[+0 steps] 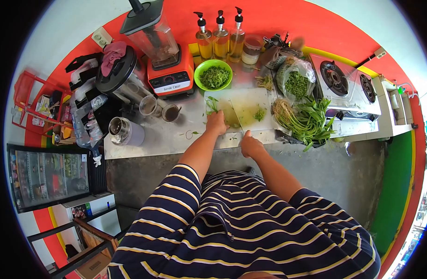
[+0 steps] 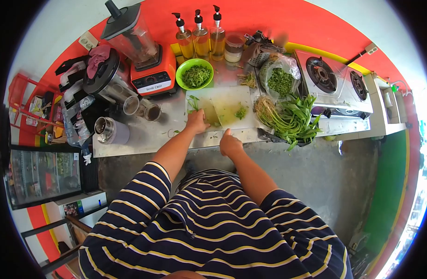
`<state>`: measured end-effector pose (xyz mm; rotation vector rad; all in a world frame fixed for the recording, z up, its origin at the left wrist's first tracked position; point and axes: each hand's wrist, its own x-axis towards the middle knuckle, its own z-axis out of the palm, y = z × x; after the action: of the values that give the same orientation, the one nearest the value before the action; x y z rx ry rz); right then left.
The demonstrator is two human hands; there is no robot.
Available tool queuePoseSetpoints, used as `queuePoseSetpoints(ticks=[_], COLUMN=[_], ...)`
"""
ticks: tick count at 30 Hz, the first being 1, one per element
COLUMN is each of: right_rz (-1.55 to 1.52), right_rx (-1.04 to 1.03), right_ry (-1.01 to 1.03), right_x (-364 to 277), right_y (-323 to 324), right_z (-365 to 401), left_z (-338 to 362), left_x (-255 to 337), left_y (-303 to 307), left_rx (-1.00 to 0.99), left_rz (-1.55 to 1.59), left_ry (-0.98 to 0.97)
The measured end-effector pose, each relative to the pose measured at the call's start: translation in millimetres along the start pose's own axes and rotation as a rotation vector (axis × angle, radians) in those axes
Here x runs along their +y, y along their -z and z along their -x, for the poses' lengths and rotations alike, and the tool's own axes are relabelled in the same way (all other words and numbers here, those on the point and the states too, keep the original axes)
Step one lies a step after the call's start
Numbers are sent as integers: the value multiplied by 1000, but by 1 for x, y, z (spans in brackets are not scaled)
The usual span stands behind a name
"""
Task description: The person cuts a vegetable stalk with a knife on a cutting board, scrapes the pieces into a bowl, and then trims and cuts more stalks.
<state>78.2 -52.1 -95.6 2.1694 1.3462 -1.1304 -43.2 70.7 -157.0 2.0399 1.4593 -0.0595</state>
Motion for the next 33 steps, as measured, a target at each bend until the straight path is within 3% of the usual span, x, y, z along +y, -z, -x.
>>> queuePoseSetpoints(ticks=[2,10,12,18,26,33], right_rz=[43,89,81,123,99,134], right_rx=[106,102,24,65,141,120], right_ry=[35,46,8,-2,65,22], right_x=[2,-3,-2,5,-4,-2], right_y=[-9,62,59,-6,42,-11], right_z=[-10,5,16,10,-1,13], left_z=[8,0,-7,1,-2,4], left_x=[3,-3,-8,0,-6,0], left_y=[7,-2,-8,-5,-10,-3], left_rx=[-57,-52,-63,-26,3,8], left_rz=[-6,-22,-15,1,-3,28], left_ry=[25,12,5,45,-5,19])
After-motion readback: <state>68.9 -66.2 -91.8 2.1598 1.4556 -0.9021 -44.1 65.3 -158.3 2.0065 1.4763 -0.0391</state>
